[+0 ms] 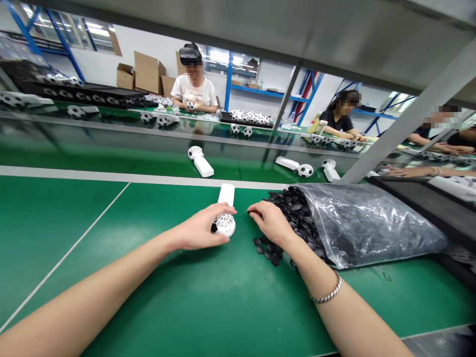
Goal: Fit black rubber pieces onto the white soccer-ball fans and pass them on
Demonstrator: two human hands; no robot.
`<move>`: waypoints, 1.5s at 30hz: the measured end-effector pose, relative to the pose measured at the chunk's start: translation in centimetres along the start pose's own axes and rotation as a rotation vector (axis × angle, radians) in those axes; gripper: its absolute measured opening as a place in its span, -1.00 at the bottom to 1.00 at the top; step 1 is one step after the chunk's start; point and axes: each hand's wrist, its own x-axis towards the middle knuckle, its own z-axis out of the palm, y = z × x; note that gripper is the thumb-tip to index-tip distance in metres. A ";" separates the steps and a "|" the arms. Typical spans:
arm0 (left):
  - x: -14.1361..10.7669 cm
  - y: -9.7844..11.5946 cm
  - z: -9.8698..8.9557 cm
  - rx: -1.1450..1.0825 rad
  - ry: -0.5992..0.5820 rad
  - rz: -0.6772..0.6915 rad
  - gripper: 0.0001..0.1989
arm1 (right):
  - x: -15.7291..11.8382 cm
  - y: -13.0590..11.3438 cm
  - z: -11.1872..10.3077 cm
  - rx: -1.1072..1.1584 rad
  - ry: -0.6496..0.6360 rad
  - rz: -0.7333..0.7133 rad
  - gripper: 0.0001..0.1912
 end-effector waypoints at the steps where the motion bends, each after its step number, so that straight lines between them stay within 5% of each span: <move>1: 0.0 -0.1 0.1 0.015 0.023 0.005 -0.46 | -0.1 -0.3 -0.2 0.098 -0.001 -0.008 -0.84; 6: 0.0 -0.4 0.5 0.020 0.055 -0.028 -0.44 | -0.6 -2.6 -0.9 0.511 -0.057 0.002 -0.90; 16: 0.0 -0.4 0.5 -0.029 0.042 -0.016 -0.39 | -1.3 -4.9 0.2 0.562 0.003 -0.137 -0.91; 21: 0.1 -0.4 0.5 -0.046 0.047 -0.013 -0.45 | -1.3 -4.8 0.7 0.659 0.006 -0.040 -0.96; 31: 0.4 -0.3 1.4 -0.203 0.092 -0.108 -0.31 | -0.4 -4.5 1.5 1.040 -0.144 0.264 -0.68; 38: 0.1 0.1 1.4 -0.165 0.061 -0.068 -0.26 | 0.0 -3.4 1.3 0.885 -0.128 0.191 -0.69; 42: -0.1 0.5 1.7 -0.146 0.101 -0.040 -0.36 | 0.2 -1.4 0.0 0.419 0.088 0.184 -0.79; 45: -0.1 0.7 2.0 -0.065 0.222 -0.116 -0.42 | 0.0 0.1 -0.7 0.005 0.134 0.215 -0.78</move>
